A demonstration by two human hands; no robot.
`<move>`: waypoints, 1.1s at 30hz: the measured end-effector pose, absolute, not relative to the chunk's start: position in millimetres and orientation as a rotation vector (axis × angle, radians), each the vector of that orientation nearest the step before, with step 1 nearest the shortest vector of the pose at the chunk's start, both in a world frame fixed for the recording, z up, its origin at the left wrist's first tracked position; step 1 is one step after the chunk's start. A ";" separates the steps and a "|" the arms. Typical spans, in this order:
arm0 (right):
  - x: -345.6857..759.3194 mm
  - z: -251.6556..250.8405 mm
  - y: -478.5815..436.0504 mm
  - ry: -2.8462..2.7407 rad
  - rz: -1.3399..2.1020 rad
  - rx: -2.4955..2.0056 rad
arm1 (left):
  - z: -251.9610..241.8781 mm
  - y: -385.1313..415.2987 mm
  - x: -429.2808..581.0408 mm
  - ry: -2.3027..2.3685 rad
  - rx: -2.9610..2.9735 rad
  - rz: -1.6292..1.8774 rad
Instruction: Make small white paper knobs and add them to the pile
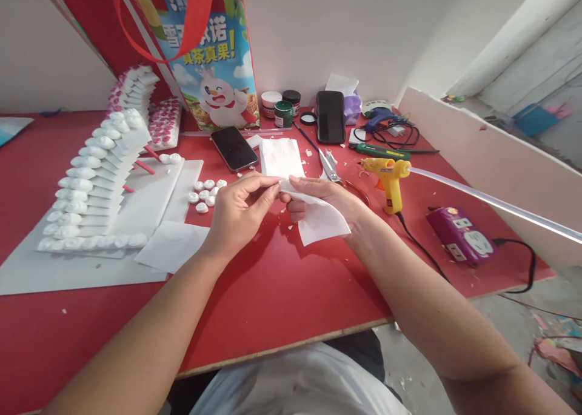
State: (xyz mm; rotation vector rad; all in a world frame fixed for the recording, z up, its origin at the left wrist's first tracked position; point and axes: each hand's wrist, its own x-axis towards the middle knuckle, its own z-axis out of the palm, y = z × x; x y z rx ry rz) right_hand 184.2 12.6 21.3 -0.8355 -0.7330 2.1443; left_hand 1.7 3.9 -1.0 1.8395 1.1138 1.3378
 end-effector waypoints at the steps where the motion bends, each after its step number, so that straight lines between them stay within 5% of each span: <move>1: 184.0 21.5 12.3 -0.751 2.118 -0.853 | -1.6 4.0 1.5 1.109 1.785 1.322; 18: 169.0 20.6 4.4 -1.217 1.327 -1.266 | -7.7 0.7 9.9 1.153 1.624 1.304; 33: 170.8 20.2 3.7 -1.219 1.367 -1.176 | -3.2 -0.1 8.3 1.145 1.870 1.368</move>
